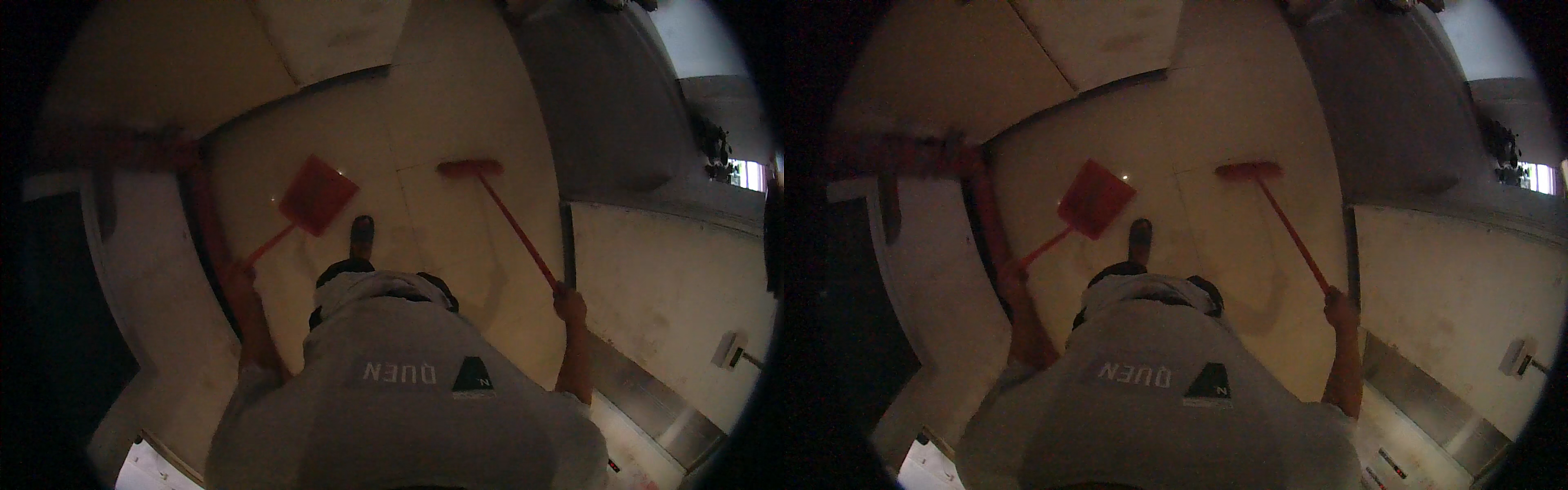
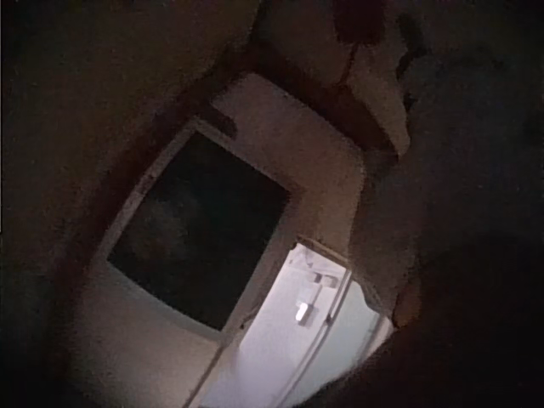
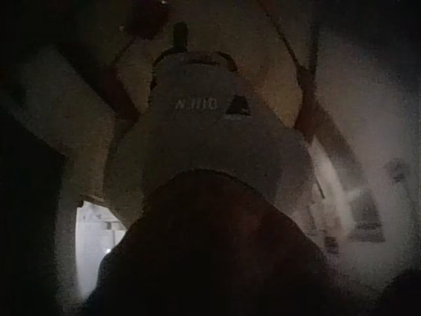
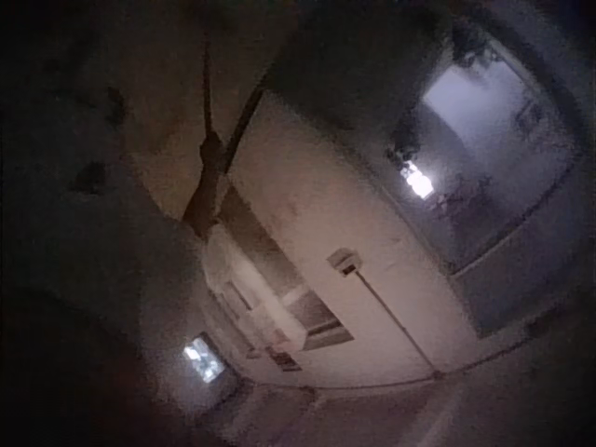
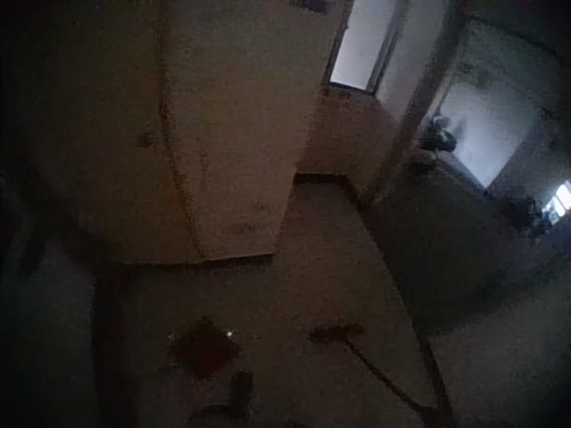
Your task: The person sweeps a tiled hallway and a concrete floor using a broom and a red dustpan, moving debris toward an open parking garage containing scooters.
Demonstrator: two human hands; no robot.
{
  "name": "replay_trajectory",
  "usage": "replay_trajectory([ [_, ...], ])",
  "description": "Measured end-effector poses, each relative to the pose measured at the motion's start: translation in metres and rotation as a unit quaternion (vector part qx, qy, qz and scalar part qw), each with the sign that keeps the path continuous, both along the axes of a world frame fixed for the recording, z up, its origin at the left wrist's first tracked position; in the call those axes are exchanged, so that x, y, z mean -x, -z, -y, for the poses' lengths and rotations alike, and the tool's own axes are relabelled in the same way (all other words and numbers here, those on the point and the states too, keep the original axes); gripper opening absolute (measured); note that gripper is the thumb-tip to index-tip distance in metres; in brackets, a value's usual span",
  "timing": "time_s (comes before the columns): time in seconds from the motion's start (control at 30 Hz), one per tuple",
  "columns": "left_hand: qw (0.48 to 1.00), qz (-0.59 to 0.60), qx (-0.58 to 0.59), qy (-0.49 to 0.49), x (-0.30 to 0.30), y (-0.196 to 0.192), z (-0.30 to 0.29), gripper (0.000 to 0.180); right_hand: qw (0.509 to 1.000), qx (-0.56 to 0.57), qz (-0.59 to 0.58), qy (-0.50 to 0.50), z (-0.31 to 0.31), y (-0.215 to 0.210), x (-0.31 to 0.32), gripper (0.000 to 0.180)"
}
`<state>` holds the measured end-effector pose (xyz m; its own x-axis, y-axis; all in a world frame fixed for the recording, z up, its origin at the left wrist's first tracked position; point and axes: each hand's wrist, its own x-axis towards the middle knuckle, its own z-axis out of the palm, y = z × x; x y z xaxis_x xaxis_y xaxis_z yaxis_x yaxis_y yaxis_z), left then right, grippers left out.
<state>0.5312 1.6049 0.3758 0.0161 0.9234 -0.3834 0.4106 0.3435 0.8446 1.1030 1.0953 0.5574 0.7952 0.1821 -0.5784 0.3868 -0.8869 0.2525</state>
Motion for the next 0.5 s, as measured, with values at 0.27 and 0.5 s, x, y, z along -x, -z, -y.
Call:
replay_trajectory([
  [0.27, 0.953, -0.273, -0.118, 0.052, -0.006, 0.009, -0.006, 0.023, 0.986, -0.091, -0.053, -0.130, -0.109, 0.032, -0.013, 0.036],
  [0.5, 0.944, 0.012, -0.308, 0.115, 0.081, 0.092, -0.031, 0.020, 0.952, -0.134, -0.138, -0.239, -0.325, 0.127, 0.026, 0.044],
])
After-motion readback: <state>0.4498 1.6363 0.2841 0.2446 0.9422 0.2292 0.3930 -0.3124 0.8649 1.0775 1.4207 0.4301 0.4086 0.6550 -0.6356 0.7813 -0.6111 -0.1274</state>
